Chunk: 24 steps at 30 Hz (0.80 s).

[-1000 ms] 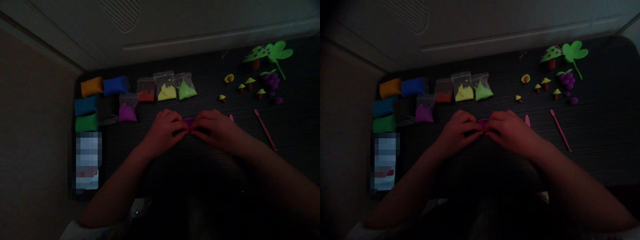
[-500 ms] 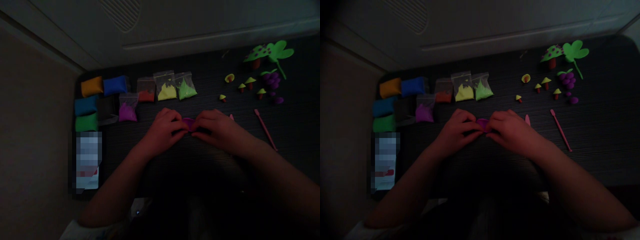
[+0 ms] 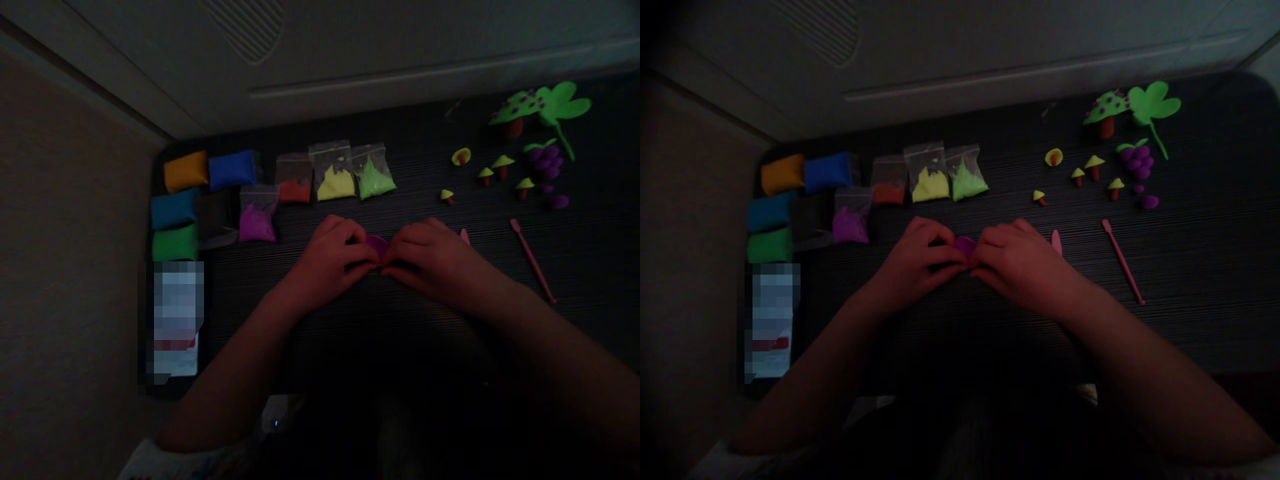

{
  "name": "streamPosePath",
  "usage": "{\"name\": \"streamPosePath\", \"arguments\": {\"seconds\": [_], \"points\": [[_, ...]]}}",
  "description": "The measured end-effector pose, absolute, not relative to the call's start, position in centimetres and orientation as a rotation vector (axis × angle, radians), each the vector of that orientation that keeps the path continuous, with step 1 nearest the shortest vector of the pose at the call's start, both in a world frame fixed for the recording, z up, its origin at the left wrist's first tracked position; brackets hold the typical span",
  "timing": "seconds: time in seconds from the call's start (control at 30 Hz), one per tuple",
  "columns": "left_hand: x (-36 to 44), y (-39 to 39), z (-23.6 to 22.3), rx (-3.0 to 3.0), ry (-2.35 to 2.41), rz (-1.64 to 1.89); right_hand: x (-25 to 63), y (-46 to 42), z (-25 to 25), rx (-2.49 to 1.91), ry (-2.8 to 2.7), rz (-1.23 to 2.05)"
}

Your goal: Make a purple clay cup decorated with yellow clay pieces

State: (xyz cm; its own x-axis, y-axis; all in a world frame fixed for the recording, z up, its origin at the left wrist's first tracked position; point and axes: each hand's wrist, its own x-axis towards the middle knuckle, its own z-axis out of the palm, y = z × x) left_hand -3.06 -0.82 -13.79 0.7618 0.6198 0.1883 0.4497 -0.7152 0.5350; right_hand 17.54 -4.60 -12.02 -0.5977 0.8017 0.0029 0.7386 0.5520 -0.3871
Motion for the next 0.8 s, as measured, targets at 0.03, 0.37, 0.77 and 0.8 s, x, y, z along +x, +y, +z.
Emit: {"name": "streamPosePath", "arguments": {"seconds": [0.03,0.37,0.77,0.8], "points": [[-3.08,-0.79,-13.81,2.491,0.808,0.493,17.62,-4.58,-11.99,-1.310,-2.603,0.523],[-3.18,-0.83,-13.41,2.481,0.831,0.490,17.51,-4.60,-12.26,-1.290,-2.635,0.426],[-3.04,-1.03,-13.47,2.507,0.804,0.505,17.67,-4.49,-12.11,-1.298,-2.597,0.511],[-3.01,-1.05,-13.42,2.506,0.806,0.501,17.64,-4.48,-12.14,-1.295,-2.597,0.507]]}}
